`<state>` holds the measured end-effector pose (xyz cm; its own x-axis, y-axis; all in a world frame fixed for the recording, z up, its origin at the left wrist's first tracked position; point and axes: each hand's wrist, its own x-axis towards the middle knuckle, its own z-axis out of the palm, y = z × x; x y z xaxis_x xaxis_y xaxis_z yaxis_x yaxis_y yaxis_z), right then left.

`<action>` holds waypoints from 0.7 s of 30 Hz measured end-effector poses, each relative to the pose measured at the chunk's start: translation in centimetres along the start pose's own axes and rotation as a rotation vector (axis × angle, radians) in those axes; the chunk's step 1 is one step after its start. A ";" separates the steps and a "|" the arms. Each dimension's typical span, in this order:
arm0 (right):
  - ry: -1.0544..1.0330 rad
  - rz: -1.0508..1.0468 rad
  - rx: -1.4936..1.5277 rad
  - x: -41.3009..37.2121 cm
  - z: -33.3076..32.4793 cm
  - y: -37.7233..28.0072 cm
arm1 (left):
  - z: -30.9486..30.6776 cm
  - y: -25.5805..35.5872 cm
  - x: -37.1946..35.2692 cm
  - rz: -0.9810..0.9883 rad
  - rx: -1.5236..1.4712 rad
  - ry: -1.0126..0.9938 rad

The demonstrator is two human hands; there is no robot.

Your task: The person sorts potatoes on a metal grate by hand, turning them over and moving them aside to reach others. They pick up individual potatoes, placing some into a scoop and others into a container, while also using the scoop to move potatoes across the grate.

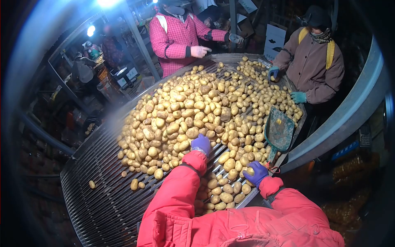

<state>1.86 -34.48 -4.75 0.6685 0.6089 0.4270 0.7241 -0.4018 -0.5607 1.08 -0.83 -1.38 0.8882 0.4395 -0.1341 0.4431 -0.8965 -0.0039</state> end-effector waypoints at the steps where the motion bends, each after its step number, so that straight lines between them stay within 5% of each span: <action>1: 0.003 -0.003 0.003 0.0 0.0 0.0 | -0.1 0.0 -0.1 0.002 -0.002 -0.005; 9: -0.064 0.063 0.019 -0.2 -0.1 0.2 | -4.7 -0.2 -5.5 0.046 -0.120 -0.078; 12: -0.121 0.136 -0.008 -0.9 1.0 1.5 | -0.9 -4.6 -4.2 0.098 -0.505 0.200; 14: -0.190 0.226 -0.014 -0.7 1.1 1.7 | -2.2 -7.6 -6.2 0.226 0.278 0.468; 15: -0.193 0.202 -0.013 -0.6 1.0 1.8 | -3.1 -8.8 -6.5 0.208 0.361 0.744; 16: -0.224 0.191 -0.043 0.0 0.4 1.0 | -3.4 -11.9 -6.9 0.405 0.068 0.887; 17: -0.250 0.192 -0.071 0.6 0.5 1.4 | -6.6 -10.9 -10.5 0.275 -0.736 0.496; 18: -0.289 0.158 -0.057 1.6 -0.1 0.7 | -9.9 -9.9 -14.2 -0.051 -1.551 0.351; 21: -0.654 0.236 -0.157 7.0 -2.7 -2.2 | -11.8 -11.0 -19.5 -0.176 -1.721 0.467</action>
<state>5.42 -31.19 1.42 0.6068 0.7596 -0.2340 0.6215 -0.6370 -0.4560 -19.69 1.09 12.93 0.6437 0.7650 0.0184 -0.1286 0.0844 0.9881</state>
